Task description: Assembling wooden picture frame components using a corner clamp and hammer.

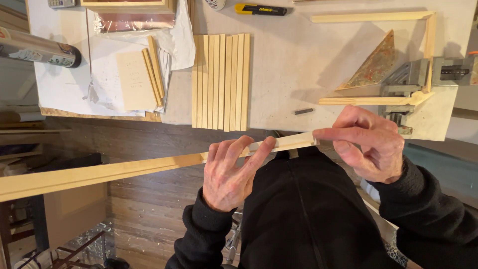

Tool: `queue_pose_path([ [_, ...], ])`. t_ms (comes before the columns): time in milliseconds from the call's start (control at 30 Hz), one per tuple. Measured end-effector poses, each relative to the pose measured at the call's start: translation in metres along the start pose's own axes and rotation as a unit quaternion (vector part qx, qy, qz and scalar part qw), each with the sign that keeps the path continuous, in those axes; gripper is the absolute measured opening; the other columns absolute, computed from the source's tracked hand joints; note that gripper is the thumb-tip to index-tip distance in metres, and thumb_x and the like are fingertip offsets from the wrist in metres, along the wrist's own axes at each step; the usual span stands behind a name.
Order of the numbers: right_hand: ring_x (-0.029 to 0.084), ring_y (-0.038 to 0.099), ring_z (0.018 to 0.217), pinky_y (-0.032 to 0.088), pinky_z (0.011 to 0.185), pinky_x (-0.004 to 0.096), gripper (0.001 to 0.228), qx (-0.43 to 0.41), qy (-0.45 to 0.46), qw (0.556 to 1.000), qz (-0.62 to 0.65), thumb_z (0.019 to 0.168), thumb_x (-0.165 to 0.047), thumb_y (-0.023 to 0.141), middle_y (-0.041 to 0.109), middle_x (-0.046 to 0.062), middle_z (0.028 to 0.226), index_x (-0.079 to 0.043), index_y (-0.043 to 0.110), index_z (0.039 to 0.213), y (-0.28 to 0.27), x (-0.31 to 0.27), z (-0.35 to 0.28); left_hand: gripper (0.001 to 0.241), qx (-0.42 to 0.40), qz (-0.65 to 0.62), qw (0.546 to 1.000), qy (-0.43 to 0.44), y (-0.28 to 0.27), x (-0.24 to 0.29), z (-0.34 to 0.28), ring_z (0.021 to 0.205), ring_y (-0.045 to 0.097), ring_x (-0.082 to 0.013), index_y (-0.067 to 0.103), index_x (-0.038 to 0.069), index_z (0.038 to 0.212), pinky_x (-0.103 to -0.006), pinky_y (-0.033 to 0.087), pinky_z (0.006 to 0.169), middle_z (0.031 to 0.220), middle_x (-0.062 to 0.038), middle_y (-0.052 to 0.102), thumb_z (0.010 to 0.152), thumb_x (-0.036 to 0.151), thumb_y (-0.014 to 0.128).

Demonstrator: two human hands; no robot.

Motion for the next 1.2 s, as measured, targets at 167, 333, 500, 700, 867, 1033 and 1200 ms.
queue_pose_path([
  [167,0.010,0.058,0.070,0.045,0.061,0.025,0.016,-0.014,-0.037,0.998,0.056,0.095,-0.009,0.065,0.066,0.003,0.087,-0.004,0.076,0.106,-0.002,-0.009,-0.001,0.067,-0.001,0.003,1.000,-0.004,0.000,-0.002,0.000,0.100,0.059,-0.0214,0.061,0.023,0.147,-0.0375,0.044,0.085,0.120,-0.003,0.059,0.085,-0.001,0.069],
  [333,0.010,0.061,0.070,0.049,0.060,0.022,0.021,0.009,-0.002,0.999,0.037,0.097,-0.010,0.062,0.066,0.003,0.090,-0.002,0.075,0.111,-0.007,-0.001,-0.004,0.066,0.000,-0.008,1.000,-0.003,-0.001,-0.001,0.002,0.102,0.060,-0.0219,0.061,0.023,0.146,-0.0376,0.045,0.086,0.120,-0.003,0.059,0.085,-0.001,0.069],
  [500,0.012,0.056,0.064,0.042,0.052,0.022,0.023,0.006,0.032,0.999,-0.037,0.095,-0.013,0.066,0.064,0.004,0.081,0.000,0.079,0.110,-0.003,0.011,0.000,0.067,0.001,-0.009,1.000,-0.007,-0.006,-0.001,0.004,0.100,0.060,-0.0228,0.062,0.023,0.145,-0.0386,0.045,0.084,0.120,-0.003,0.059,0.082,0.000,0.070],
  [700,0.010,0.061,0.068,0.050,0.059,0.021,0.024,0.015,-0.022,0.999,0.042,0.105,-0.018,0.063,0.065,0.005,0.090,0.001,0.073,0.115,-0.007,-0.003,0.007,0.068,0.007,-0.018,1.000,-0.008,-0.006,-0.003,0.004,0.100,0.060,-0.0228,0.062,0.023,0.145,-0.0381,0.045,0.085,0.120,-0.004,0.059,0.082,0.000,0.071],
  [867,0.010,0.060,0.070,0.050,0.061,0.022,0.025,-0.018,-0.018,0.998,0.056,0.102,-0.016,0.062,0.066,0.006,0.088,0.002,0.074,0.114,-0.003,-0.003,0.010,0.067,0.009,-0.024,1.000,-0.004,-0.007,-0.002,0.006,0.099,0.060,-0.0223,0.062,0.023,0.145,-0.0376,0.045,0.085,0.120,-0.004,0.060,0.083,0.001,0.071],
  [1033,0.012,0.061,0.074,0.048,0.060,0.023,0.023,-0.045,-0.037,0.995,0.075,0.099,-0.012,0.061,0.066,0.006,0.086,0.003,0.074,0.112,-0.005,-0.004,0.004,0.064,0.010,-0.012,1.000,-0.007,-0.004,-0.004,0.005,0.098,0.060,-0.0212,0.061,0.024,0.146,-0.0373,0.044,0.083,0.119,-0.002,0.060,0.086,0.002,0.072],
  [1200,0.011,0.060,0.068,0.047,0.061,0.023,0.019,0.020,-0.024,0.995,0.099,0.106,-0.011,0.058,0.068,0.008,0.089,0.000,0.074,0.109,-0.009,-0.002,-0.008,0.062,0.010,0.003,1.000,-0.005,-0.005,-0.002,0.007,0.096,0.058,-0.0203,0.060,0.025,0.148,-0.0368,0.043,0.083,0.118,-0.001,0.060,0.091,0.003,0.071],
])
Point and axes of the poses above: each hand's wrist, its own z-axis towards the middle knuckle, its own y-axis out of the palm, x = y × z, the point moved 7 cm from there along z, towards the middle knuckle
